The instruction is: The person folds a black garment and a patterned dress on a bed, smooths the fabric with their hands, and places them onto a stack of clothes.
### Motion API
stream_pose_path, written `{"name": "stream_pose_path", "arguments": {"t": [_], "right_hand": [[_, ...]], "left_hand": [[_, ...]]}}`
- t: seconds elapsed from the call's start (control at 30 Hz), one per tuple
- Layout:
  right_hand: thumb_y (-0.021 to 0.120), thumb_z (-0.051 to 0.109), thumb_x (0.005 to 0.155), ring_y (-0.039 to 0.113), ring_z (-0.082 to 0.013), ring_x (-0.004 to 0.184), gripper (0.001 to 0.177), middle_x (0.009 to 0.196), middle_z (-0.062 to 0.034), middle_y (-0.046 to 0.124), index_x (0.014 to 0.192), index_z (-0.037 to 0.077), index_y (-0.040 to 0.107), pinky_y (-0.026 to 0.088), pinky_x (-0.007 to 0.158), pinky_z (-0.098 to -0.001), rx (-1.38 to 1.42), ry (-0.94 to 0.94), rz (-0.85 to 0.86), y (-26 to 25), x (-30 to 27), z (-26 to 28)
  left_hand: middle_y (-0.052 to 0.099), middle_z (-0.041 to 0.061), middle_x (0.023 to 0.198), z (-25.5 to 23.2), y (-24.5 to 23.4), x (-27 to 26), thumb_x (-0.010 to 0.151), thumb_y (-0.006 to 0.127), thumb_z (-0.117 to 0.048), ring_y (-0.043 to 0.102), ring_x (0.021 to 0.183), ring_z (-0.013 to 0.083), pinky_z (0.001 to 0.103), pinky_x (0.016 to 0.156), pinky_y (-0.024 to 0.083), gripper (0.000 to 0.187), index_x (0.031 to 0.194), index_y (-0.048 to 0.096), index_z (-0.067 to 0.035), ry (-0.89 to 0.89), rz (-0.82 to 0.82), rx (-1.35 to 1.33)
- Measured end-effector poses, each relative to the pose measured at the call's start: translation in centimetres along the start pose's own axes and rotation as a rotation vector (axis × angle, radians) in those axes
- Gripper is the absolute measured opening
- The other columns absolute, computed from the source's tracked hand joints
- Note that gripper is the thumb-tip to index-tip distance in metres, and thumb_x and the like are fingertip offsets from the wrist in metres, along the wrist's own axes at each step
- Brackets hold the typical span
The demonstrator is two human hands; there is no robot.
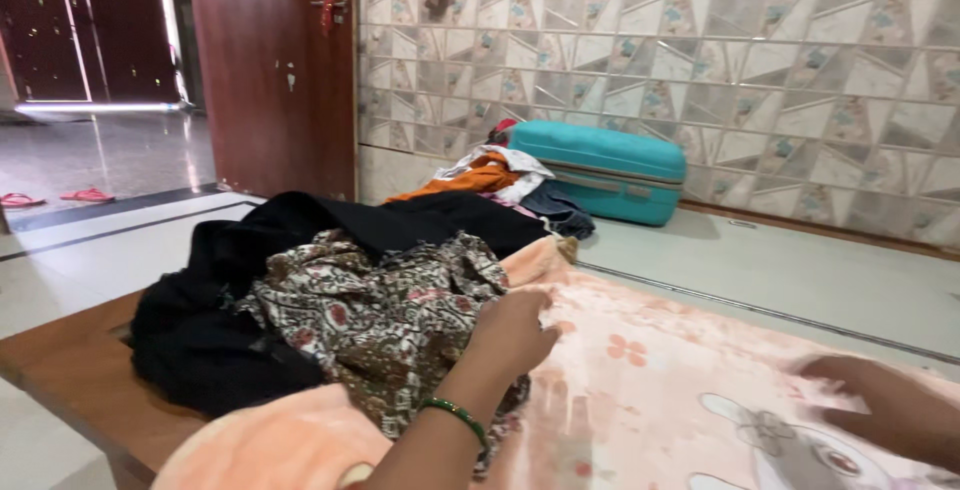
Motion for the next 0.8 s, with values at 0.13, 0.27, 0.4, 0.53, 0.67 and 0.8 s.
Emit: {"name": "stream_pose_path", "arguments": {"t": [0.13, 0.27, 0.4, 0.53, 0.67, 0.8], "right_hand": [[0.088, 0.051, 0.082, 0.047, -0.0213, 0.137, 0.097, 0.158, -0.0108, 0.042, 0.157, 0.024, 0.033, 0.042, 0.111, -0.0394, 0.172, -0.416, 0.043, 7.5, 9.2, 19.8], [0.080, 0.037, 0.086, 0.056, -0.0294, 0.131, 0.067, 0.147, -0.0156, 0.055, 0.143, 0.014, 0.054, 0.045, 0.107, -0.0439, 0.185, -0.853, -0.086, 14.0, 14.7, 33.5], [0.075, 0.025, 0.092, 0.052, -0.0406, 0.127, 0.051, 0.143, -0.0227, 0.055, 0.137, 0.005, 0.061, 0.039, 0.103, -0.0513, 0.234, -1.125, -0.266, 12.8, 12.6, 37.9], [0.075, 0.030, 0.076, 0.067, -0.0325, 0.094, 0.035, 0.105, -0.0097, 0.072, 0.105, 0.012, 0.073, 0.054, 0.082, -0.0441, -0.159, -0.772, -0.430, 1.3, 7.9, 33.0], [0.069, 0.018, 0.078, 0.069, -0.0318, 0.083, 0.017, 0.089, -0.0121, 0.069, 0.090, 0.008, 0.076, 0.057, 0.080, -0.0415, -0.038, -0.567, -0.680, -9.9, -1.4, 24.2], [0.073, 0.026, 0.081, 0.068, -0.0291, 0.089, 0.029, 0.097, -0.0102, 0.068, 0.108, 0.014, 0.075, 0.056, 0.086, -0.0408, -0.068, -0.261, -0.648, -13.4, -5.9, 14.2]], "left_hand": [[0.069, 0.012, 0.113, -1.1, -5.2, -1.1, 0.080, 0.074, -0.022, 0.062, 0.114, 0.0309, 0.054, 0.102, 0.042, 0.032, 0.109, 0.070, -0.007, 0.140, -0.411, 0.117], [0.068, 0.012, 0.111, -2.0, -4.1, -0.2, 0.083, 0.073, -0.023, 0.061, 0.114, 0.0293, 0.055, 0.106, 0.038, 0.027, 0.104, 0.070, -0.008, 0.151, -0.314, 0.184], [0.069, 0.012, 0.108, -3.5, -5.9, -1.1, 0.086, 0.071, -0.030, 0.061, 0.114, 0.0305, 0.056, 0.109, 0.035, 0.027, 0.099, 0.071, -0.007, 0.230, -0.433, 0.146], [0.070, 0.014, 0.108, -5.2, -8.1, -2.2, 0.093, 0.068, -0.040, 0.060, 0.115, 0.0332, 0.056, 0.109, 0.035, 0.035, 0.093, 0.073, -0.005, 0.272, -0.525, 0.042], [0.069, 0.015, 0.112, -7.7, -10.0, -4.3, 0.092, 0.067, -0.038, 0.060, 0.114, 0.0344, 0.054, 0.104, 0.039, 0.040, 0.107, 0.071, -0.002, 0.475, -0.710, 0.004], [0.069, 0.014, 0.108, -8.4, -9.5, -4.1, 0.093, 0.066, -0.037, 0.062, 0.110, 0.0323, 0.052, 0.101, 0.040, 0.040, 0.110, 0.071, -0.001, 0.504, -0.650, -0.040]]}}
Point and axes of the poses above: each hand's wrist, its own x-axis towards the middle knuckle, its own y-axis out of the palm, z = x × y, the point moved 9 cm from there along x, towards the middle knuckle
